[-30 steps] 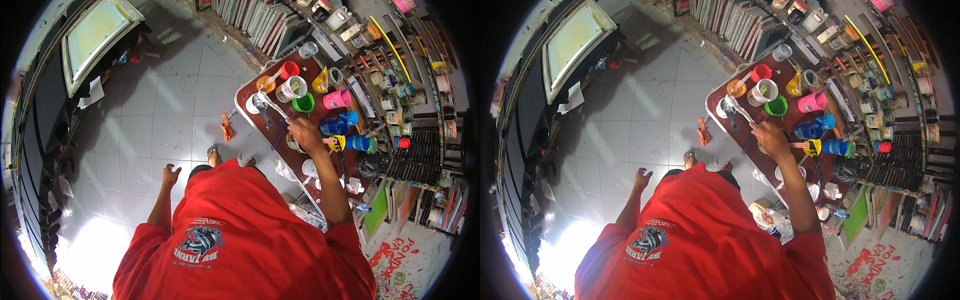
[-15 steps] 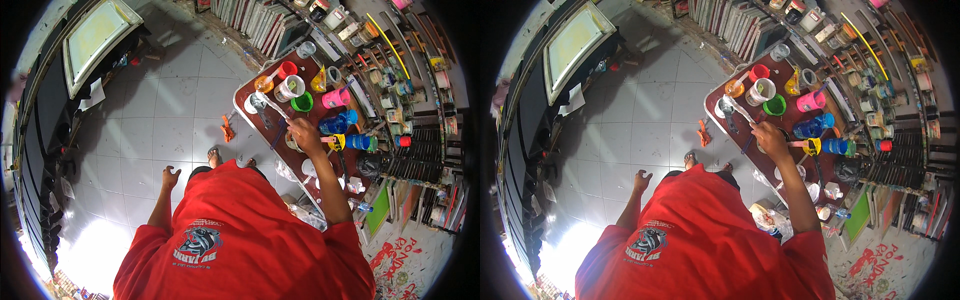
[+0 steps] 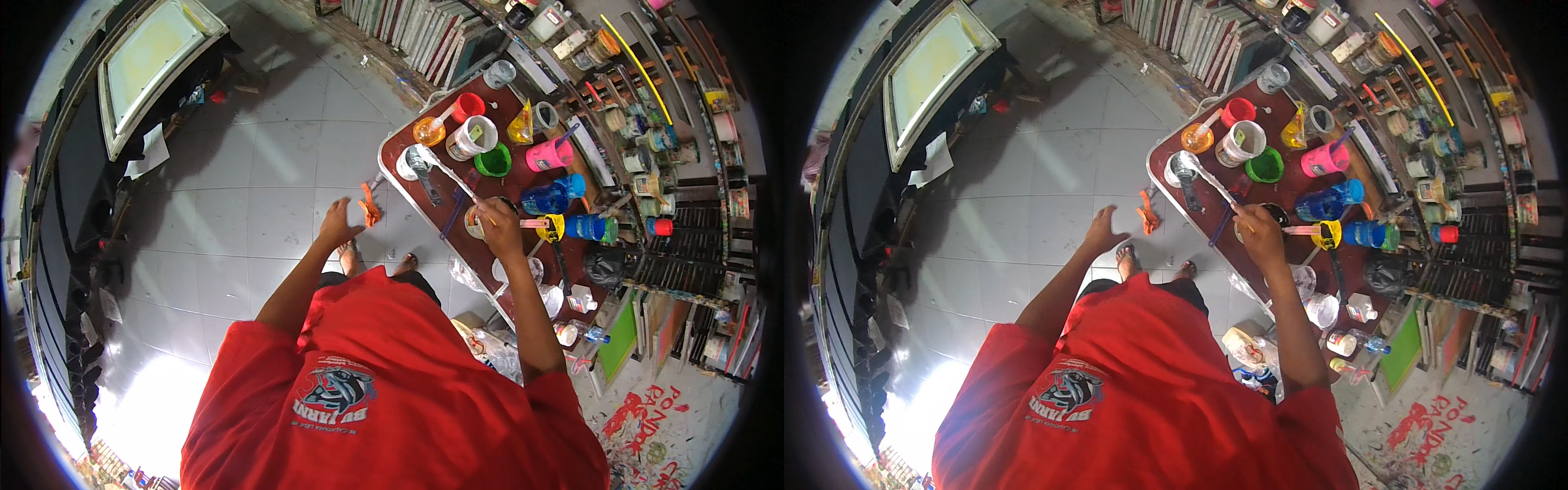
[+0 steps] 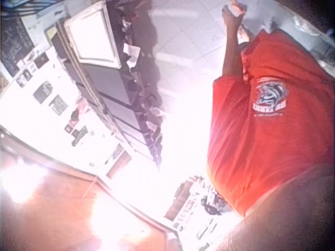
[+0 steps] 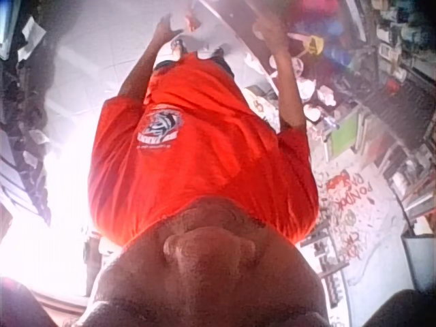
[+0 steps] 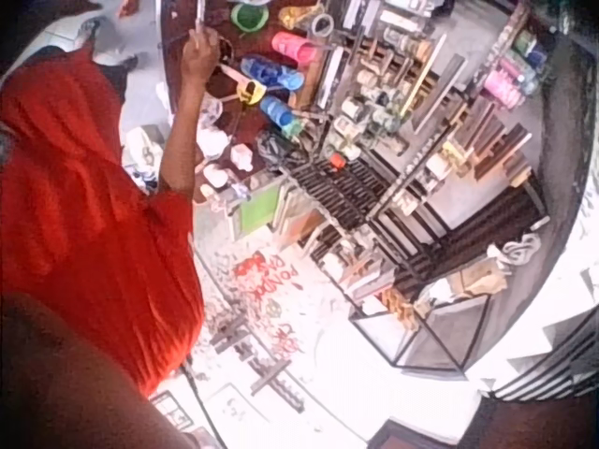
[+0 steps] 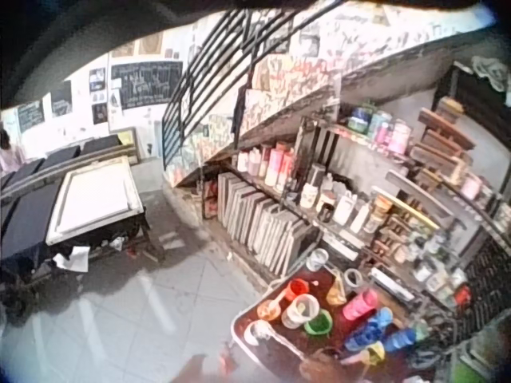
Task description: The person mixes white paint in a plastic cup using a spatula, then pours it onto a screen printing frame. They repeat the process by scooping more paint and mixing it again.
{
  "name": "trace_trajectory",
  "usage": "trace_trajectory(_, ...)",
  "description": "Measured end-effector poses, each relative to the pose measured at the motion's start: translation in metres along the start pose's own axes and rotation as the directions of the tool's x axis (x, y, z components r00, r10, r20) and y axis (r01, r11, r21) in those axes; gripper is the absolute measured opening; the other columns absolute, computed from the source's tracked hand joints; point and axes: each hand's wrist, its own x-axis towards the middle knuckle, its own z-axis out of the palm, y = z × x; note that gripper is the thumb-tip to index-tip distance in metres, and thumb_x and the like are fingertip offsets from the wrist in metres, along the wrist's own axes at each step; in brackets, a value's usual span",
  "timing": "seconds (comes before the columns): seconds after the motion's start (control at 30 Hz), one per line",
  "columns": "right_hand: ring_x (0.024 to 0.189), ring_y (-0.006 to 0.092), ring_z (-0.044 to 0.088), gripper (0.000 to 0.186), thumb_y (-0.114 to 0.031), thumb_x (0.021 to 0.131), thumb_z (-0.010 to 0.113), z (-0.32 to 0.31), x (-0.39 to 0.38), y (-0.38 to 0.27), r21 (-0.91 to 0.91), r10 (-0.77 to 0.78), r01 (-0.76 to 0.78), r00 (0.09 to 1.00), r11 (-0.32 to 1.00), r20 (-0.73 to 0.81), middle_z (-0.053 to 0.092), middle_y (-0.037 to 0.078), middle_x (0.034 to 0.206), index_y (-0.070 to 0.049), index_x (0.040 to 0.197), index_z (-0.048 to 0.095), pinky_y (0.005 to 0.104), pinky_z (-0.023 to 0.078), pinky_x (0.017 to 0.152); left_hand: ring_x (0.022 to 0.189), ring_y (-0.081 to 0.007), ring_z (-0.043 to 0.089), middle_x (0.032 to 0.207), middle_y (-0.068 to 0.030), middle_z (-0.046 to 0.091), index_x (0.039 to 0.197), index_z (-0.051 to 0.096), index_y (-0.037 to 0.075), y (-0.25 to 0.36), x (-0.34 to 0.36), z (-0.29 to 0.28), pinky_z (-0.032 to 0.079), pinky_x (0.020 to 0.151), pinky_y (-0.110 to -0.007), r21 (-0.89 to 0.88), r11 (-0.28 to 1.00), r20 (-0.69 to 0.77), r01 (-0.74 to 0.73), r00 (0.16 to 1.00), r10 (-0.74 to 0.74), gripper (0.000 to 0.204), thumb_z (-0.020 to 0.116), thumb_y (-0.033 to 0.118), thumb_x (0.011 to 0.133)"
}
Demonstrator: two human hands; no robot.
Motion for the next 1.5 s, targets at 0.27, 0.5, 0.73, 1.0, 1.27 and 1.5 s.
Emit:
trace_trajectory(0.27, 0.085, 0.0269, 0.064, 0.029, -0.007, 0.085, 0.068, 0.0, 0.001, -0.006, -0.031, 0.066, -0.067, 0.998, 0.997, -0.007, 0.064, 0.01, 0.097, -0.008, 0.114, 0.068, 0.0364, 0.051, 0.073, 0.136, -0.0366, 0.035, 0.143, -0.018, 0.042, 0.145, 0.028, 0.006, 0.093, 0.099, 0.033, 0.031, 0.113, -0.045, -0.119, 0.992, -0.042, -0.052, 0.998, 0.048, 0.109, 0.089, 0.03, 0.059)
trace_trajectory(0.5, 0.087, 0.0273, 0.064, 0.033, -0.004, 0.083, 0.07, 0.001, 0.001, 0.003, -0.017, 0.042, -0.042, 0.999, 0.999, 0.008, 0.064, 0.011, 0.099, -0.008, 0.115, 0.067, 0.0364, 0.052, 0.074, 0.139, -0.0356, 0.031, 0.145, -0.0172, 0.04, 0.147, 0.027, 0.008, 0.102, 0.118, 0.075, 0.027, 0.115, -0.045, -0.129, 0.991, -0.211, -0.043, 0.977, 0.015, 0.111, 0.09, 0.03, 0.057)
trace_trajectory(0.73, 0.089, 0.028, 0.063, 0.036, -0.006, 0.083, 0.071, 0.006, -0.005, 0.012, -0.021, 0.03, -0.029, 0.999, 0.999, 0.023, 0.063, 0.011, 0.1, -0.01, 0.119, 0.066, 0.0376, 0.052, 0.076, 0.132, -0.0409, 0.035, 0.139, -0.0232, 0.038, 0.141, 0.029, 0.001, 0.125, 0.096, 0.081, 0.027, 0.112, -0.049, -0.283, 0.94, -0.54, -0.191, 0.842, 0.008, 0.114, 0.092, 0.034, 0.051)
trace_trajectory(1.0, 0.085, 0.0296, 0.062, 0.036, -0.008, 0.085, 0.069, 0.023, -0.011, 0.022, 0.007, 0.008, -0.008, 1.0, 1.0, -0.017, 0.062, 0.012, 0.098, -0.009, 0.121, 0.064, 0.0386, 0.05, 0.073, 0.113, -0.0357, 0.053, 0.117, -0.0172, 0.055, 0.114, 0.06, 0.008, 0.183, 0.03, 0.016, 0.044, 0.096, -0.045, -0.086, 0.894, -0.512, -0.44, 0.789, 0.34, 0.059, 0.088, 0.023, 0.063)
trace_trajectory(1.27, 0.085, 0.0294, 0.063, 0.033, -0.01, 0.087, 0.067, 0.031, -0.012, 0.022, 0.057, 0.0, 0.005, 0.996, 0.998, -0.086, 0.062, 0.012, 0.096, -0.008, 0.12, 0.064, 0.0395, 0.051, 0.073, 0.088, -0.028, 0.066, 0.099, -0.0122, 0.066, 0.096, 0.068, 0.003, 0.191, 0.037, -0.015, 0.054, 0.077, -0.035, -0.168, 0.86, -0.482, -0.483, 0.801, 0.356, 0.021, 0.076, 0.006, 0.077)
trace_trajectory(1.5, 0.087, 0.0277, 0.064, 0.034, -0.014, 0.088, 0.067, 0.05, -0.02, 0.021, 0.095, 0.085, -0.078, 0.993, 0.992, -0.081, 0.062, 0.01, 0.102, -0.012, 0.123, 0.064, 0.0374, 0.052, 0.073, 0.087, -0.024, 0.067, 0.097, -0.0137, 0.066, 0.1, 0.068, 0.001, 0.2, 0.037, -0.032, 0.053, 0.078, -0.033, -0.259, 0.852, -0.431, -0.456, 0.844, 0.32, 0.019, 0.071, 0.003, 0.082)
